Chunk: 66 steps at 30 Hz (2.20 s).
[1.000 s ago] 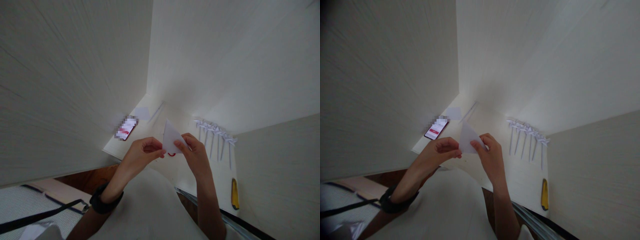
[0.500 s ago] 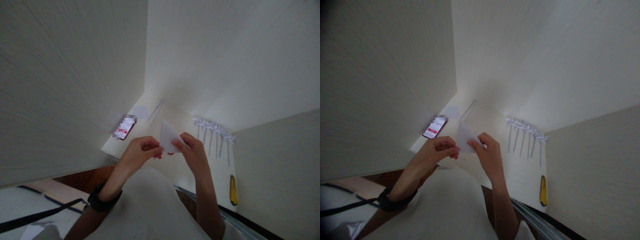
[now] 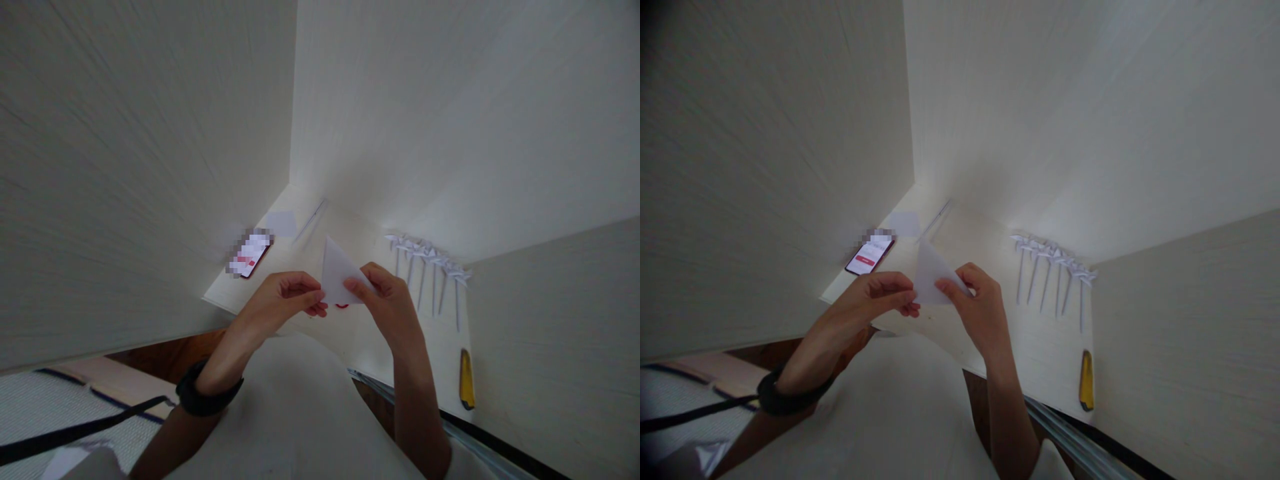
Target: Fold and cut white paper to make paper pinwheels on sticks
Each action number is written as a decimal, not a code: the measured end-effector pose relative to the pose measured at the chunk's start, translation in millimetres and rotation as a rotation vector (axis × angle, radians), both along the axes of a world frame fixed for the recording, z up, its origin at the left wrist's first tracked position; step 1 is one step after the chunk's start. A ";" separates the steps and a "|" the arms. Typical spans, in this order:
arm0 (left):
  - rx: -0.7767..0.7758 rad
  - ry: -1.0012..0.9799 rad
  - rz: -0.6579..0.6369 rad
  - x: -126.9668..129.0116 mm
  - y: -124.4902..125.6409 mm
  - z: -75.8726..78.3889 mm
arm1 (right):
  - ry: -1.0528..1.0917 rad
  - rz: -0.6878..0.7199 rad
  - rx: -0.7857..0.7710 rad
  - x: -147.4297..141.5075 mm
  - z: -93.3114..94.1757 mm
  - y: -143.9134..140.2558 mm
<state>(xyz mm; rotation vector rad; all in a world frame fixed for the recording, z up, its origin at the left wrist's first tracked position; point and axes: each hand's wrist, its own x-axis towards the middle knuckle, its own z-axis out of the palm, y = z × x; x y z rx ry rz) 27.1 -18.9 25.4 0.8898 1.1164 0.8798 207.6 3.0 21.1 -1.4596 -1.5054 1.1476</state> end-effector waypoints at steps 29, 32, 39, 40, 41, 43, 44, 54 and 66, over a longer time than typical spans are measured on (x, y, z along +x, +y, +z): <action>0.239 0.459 -0.056 -1.8 3.3 0.7 | 0.109 -0.155 -0.014 -2.6 1.9 1.2; 0.258 0.476 -0.051 -3.4 3.3 -1.0 | 0.099 -0.120 -0.013 -3.8 4.0 1.4; 0.290 0.511 -0.056 -0.5 2.3 -0.3 | -0.129 -0.006 -0.003 -12.8 11.5 -2.6; 0.294 0.514 -0.063 0.0 2.3 0.0 | -0.134 -0.001 -0.019 -13.2 11.3 -2.8; 0.299 0.519 -0.068 0.3 2.4 0.0 | -0.127 0.003 -0.029 -12.9 11.0 -2.8; 0.307 0.529 -0.071 0.2 2.7 -0.3 | -0.103 0.011 -0.037 -10.7 10.3 -1.9; 0.310 0.533 -0.070 0.0 2.8 -0.6 | -0.098 0.015 -0.035 -8.9 9.9 -1.2; 0.294 0.518 -0.066 -3.8 4.2 -0.9 | -0.127 0.109 0.027 3.1 7.3 3.9; 0.300 0.521 -0.029 -7.4 7.3 -0.7 | -0.105 -0.088 0.124 -1.8 8.1 2.3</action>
